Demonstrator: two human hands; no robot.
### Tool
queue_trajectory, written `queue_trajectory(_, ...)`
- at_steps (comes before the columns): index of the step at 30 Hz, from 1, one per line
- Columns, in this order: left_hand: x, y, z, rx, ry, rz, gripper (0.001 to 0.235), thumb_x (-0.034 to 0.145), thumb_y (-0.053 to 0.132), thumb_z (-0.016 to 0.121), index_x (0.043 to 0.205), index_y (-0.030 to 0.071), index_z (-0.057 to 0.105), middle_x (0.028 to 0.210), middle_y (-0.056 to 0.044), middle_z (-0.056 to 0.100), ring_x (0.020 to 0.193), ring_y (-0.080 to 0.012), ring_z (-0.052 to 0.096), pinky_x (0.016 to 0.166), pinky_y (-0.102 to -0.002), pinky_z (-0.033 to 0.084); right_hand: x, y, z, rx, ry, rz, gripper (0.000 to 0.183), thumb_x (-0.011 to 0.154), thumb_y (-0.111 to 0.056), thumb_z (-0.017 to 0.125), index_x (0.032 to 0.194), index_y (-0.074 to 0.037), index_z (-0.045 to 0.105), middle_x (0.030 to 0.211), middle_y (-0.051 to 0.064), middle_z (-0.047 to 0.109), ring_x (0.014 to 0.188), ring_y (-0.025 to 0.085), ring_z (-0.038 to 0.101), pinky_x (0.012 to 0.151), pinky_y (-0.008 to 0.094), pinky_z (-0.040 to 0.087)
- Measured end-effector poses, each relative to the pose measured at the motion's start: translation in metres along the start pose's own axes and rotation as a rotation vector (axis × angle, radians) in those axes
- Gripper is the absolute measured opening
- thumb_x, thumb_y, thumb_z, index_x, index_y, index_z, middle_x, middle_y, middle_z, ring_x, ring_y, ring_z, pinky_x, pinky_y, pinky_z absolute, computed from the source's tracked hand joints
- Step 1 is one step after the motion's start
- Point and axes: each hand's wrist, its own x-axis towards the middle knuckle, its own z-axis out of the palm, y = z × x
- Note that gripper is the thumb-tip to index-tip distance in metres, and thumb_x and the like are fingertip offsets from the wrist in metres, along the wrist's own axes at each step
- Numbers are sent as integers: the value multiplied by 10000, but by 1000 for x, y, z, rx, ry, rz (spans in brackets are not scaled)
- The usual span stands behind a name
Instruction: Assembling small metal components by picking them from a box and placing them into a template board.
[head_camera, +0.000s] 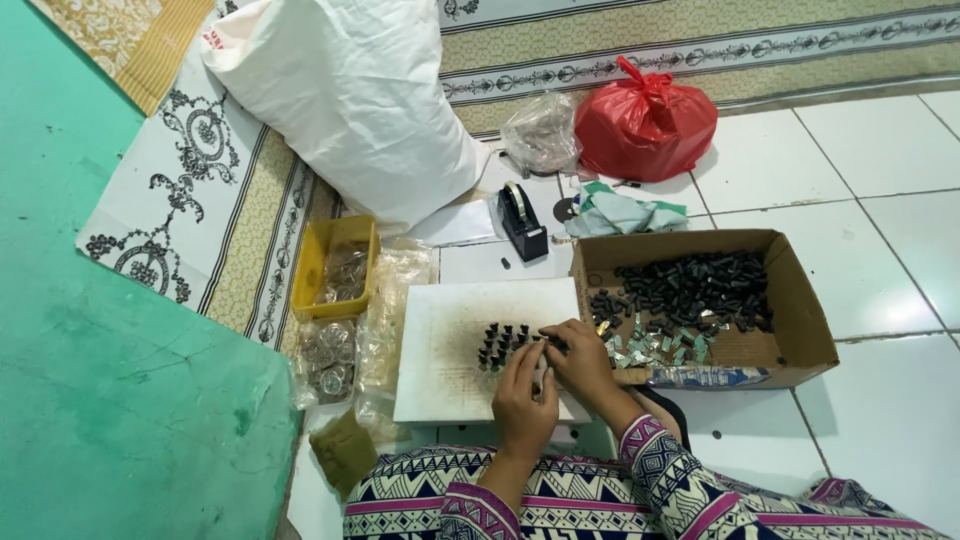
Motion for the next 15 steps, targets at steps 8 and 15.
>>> queue_trajectory(8, -4, 7, 27, -99, -27, 123, 428, 763, -62, 721, 1178, 28, 669, 1141, -123, 720, 898, -228, 731, 774, -270, 648, 2, 19, -23, 97, 8, 111, 264, 853, -106, 704, 1110, -109, 763, 1030, 31, 698, 643, 114, 584, 575, 228, 521)
queue_trajectory(15, 6, 35, 65, -231, -176, 172, 317, 763, -84, 657, 1065, -16, 722, 1009, -136, 711, 829, -243, 670, 742, -315, 581, 13, 115, -53, -86, 130, 286, 300, 798, -176, 766, 1092, -120, 793, 1025, 85, 714, 781, 233, 681, 727, 347, 565)
